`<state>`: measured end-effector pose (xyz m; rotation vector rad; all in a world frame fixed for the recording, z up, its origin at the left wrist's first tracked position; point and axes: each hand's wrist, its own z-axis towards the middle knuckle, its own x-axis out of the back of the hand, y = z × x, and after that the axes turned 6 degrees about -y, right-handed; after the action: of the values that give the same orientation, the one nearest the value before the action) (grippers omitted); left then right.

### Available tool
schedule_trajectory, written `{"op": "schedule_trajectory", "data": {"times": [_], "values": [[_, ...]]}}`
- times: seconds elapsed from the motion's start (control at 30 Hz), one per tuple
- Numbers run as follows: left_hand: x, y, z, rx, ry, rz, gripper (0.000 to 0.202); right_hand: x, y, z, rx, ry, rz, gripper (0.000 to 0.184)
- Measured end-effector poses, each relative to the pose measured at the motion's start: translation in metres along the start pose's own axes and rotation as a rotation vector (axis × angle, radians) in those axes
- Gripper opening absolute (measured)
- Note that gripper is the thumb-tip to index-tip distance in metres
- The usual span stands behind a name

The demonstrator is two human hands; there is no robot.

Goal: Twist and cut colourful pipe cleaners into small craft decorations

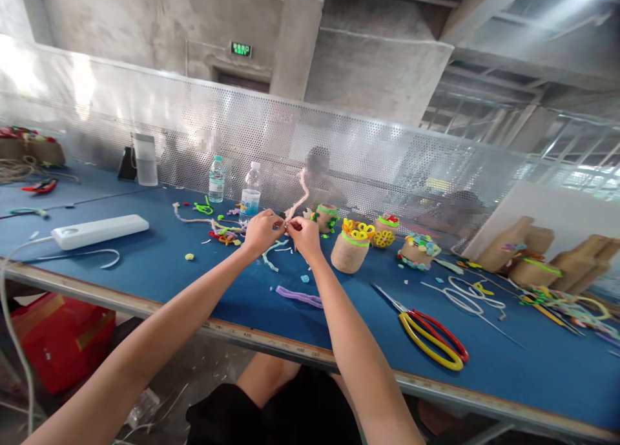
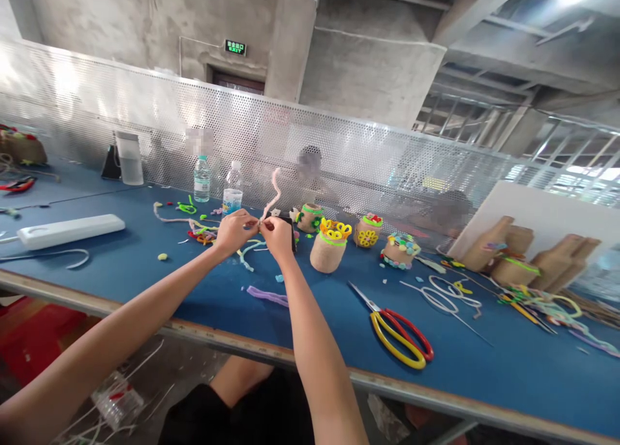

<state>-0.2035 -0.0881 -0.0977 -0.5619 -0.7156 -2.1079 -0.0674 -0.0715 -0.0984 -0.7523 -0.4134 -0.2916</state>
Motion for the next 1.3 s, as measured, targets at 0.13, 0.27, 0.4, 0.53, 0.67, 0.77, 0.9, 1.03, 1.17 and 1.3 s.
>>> {"op": "schedule_trajectory", "data": {"times": [0.13,0.27,0.4,0.53,0.67,0.77,0.9,1.03,1.17,1.3], "values": [[0.001,0.001,0.001,0.028,0.008,-0.004,0.013,-0.001,-0.001,0.0,-0.012,-0.005,0.047,0.013],[0.003,-0.002,0.004,0.065,0.026,-0.022,0.013,-0.002,-0.002,0.0,-0.026,-0.003,0.08,0.01],[0.003,-0.003,0.005,0.079,0.026,-0.052,0.011,0.0,0.001,0.001,-0.055,0.018,0.129,0.011],[0.002,-0.002,0.005,0.091,0.028,-0.057,0.011,0.001,0.003,0.002,-0.073,0.019,0.18,0.014],[0.003,-0.003,0.005,0.098,0.036,-0.048,0.012,0.001,0.003,0.002,-0.076,0.005,0.223,0.012],[0.003,-0.005,0.006,0.088,0.044,-0.063,0.012,0.002,0.004,0.003,-0.09,-0.004,0.254,0.011],[0.003,-0.009,0.006,0.05,0.032,-0.103,0.013,0.002,0.007,0.005,-0.143,-0.018,0.339,0.015],[0.001,-0.01,0.007,-0.015,0.047,-0.189,0.018,0.002,0.01,0.007,-0.172,-0.028,0.422,0.026],[-0.003,-0.011,0.008,0.076,-0.016,-0.536,0.017,0.002,0.011,0.007,-0.182,-0.015,0.463,0.027],[-0.006,-0.01,0.009,0.158,-0.067,-0.729,0.027,0.0,0.006,0.006,-0.181,-0.023,0.485,0.025]]}}
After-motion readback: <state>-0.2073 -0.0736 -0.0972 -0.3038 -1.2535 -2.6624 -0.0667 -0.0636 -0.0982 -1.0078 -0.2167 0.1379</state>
